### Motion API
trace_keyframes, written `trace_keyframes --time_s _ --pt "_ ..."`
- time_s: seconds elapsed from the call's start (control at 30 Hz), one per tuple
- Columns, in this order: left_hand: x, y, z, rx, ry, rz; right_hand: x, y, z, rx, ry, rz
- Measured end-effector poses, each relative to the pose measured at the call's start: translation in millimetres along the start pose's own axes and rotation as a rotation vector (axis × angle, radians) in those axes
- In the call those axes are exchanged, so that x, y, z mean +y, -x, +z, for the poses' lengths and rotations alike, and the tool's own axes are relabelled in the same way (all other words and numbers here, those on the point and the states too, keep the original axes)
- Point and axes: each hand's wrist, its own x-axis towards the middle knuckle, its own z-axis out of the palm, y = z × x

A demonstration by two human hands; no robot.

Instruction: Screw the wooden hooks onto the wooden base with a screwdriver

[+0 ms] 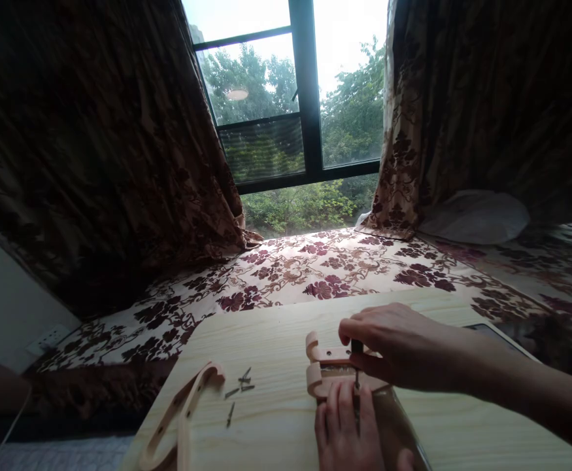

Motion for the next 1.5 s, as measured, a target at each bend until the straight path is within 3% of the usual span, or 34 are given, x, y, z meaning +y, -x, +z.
trace_keyframes --time_s 0.13,0.27,0.37,0.47,0.67,0.97,1.13,1.3,1.5 --pt "2.3 -0.9 -0.3 -0.013 0.010 0.013 3.7 0.4 0.8 -0.018 -0.004 -0.045" --pt "5.9 -2.8 -0.1 0.038 0.070 -0.062 3.9 -2.7 11.3 -0.012 0.007 0.010" --pt "4.4 -2.9 -2.1 -0.013 0.054 -0.024 3.8 -3.7 15.8 0.005 0.017 0.053" --pt "0.3 -2.0 -3.4 -0.035 0.015 0.020 4.4 -2.2 12.1 0.016 0.017 0.062" --pt "-3.3 0.1 0.6 -0.017 -0.023 0.036 2.9 0.6 -0.4 0.006 -0.040 -0.057" --pt "-4.4 0.2 6.4 0.071 -0.005 0.033 -3.6 -9.6 25.9 0.055 0.026 0.079" --pt "-2.7 -0.5 8.5 0.113 -0.010 0.002 -1.9 -6.3 15.5 0.071 0.027 0.058" --pt "-2.8 0.5 7.2 0.078 -0.026 0.021 -3.2 -2.8 1.4 0.029 -0.018 -0.037" --pt "-4.1 0.6 4.4 0.043 -0.015 0.044 -0.2 -3.5 11.5 0.027 -0.002 0.007"
